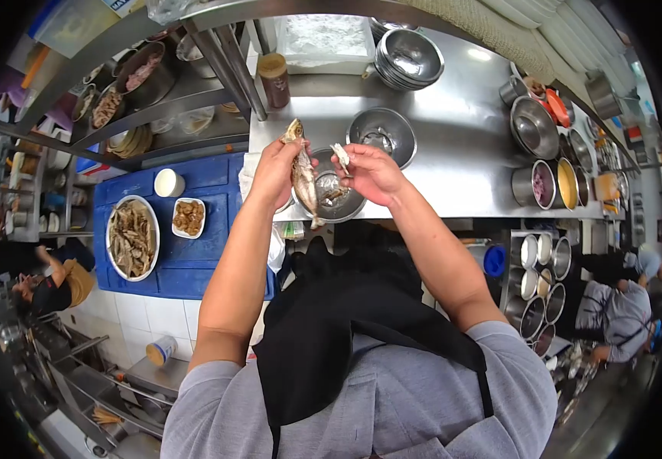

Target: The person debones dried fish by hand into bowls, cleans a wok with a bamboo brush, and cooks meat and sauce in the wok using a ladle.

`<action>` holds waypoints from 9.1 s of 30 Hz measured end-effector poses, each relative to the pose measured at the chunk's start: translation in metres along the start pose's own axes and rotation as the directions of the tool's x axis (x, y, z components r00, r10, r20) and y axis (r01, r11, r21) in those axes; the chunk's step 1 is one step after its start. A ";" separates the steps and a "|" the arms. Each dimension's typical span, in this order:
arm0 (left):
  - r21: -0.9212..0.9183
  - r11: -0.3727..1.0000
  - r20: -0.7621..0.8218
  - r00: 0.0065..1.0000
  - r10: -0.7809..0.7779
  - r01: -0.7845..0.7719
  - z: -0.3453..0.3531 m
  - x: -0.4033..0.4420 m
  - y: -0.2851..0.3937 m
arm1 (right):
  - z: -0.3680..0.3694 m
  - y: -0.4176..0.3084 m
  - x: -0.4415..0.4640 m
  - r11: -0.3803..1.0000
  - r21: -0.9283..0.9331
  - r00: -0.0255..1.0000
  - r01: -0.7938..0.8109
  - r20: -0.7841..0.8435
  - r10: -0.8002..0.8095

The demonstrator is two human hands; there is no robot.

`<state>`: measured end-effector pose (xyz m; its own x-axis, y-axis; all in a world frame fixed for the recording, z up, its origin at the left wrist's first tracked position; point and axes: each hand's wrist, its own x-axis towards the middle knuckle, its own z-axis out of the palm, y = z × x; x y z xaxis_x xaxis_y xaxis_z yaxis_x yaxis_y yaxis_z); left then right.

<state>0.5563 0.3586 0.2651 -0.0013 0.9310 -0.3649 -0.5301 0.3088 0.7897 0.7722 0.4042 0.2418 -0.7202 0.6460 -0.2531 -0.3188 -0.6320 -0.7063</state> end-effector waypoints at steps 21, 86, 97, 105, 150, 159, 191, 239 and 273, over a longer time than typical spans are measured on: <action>0.068 0.996 0.169 0.985 0.045 -0.058 0.000 -0.005 -0.001 | 0.013 0.014 -0.005 0.991 -0.101 0.994 0.082 -0.069 -0.089; -0.295 0.924 0.112 0.952 0.286 -0.243 -0.025 -0.026 0.004 | 0.042 0.012 -0.002 0.070 -0.990 0.799 -0.123 -0.140 -0.585; -0.376 0.870 0.162 0.902 0.400 -0.319 -0.022 -0.015 -0.015 | 0.107 0.015 -0.001 -0.030 -0.998 0.759 0.059 0.064 -0.648; -0.130 0.864 0.139 0.853 0.502 -0.487 0.001 -0.015 -0.024 | 0.105 0.019 0.008 0.036 -0.995 0.737 0.096 0.047 -0.674; -0.228 0.909 0.155 0.909 0.388 -0.349 -0.036 -0.003 -0.004 | 0.106 0.008 0.019 -0.176 -0.983 0.809 0.049 0.143 -0.570; -0.160 0.940 0.103 0.942 0.320 -0.302 -0.016 -0.004 -0.005 | 0.092 0.008 0.021 -0.097 -0.985 0.763 0.144 0.173 -0.623; -0.234 0.929 0.061 0.949 0.308 -0.286 -0.052 -0.004 -0.001 | 0.088 0.006 0.009 -0.091 -0.965 0.818 0.245 0.256 -0.515; 0.000 0.955 -0.047 0.954 0.296 -0.296 0.013 0.005 -0.023 | 0.059 -0.003 0.009 -0.168 -0.986 0.808 -0.001 0.099 -0.580; -0.104 0.903 -0.135 0.905 0.402 -0.417 -0.002 0.006 -0.013 | 0.033 0.006 0.020 0.818 -0.332 0.753 0.470 -0.333 -0.568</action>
<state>0.5614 0.3592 0.2515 -0.3292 0.9409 -0.0794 -0.5667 -0.1296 0.8137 0.7357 0.3995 0.2541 -0.1559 0.9877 -0.0100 -0.3944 -0.0716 -0.9161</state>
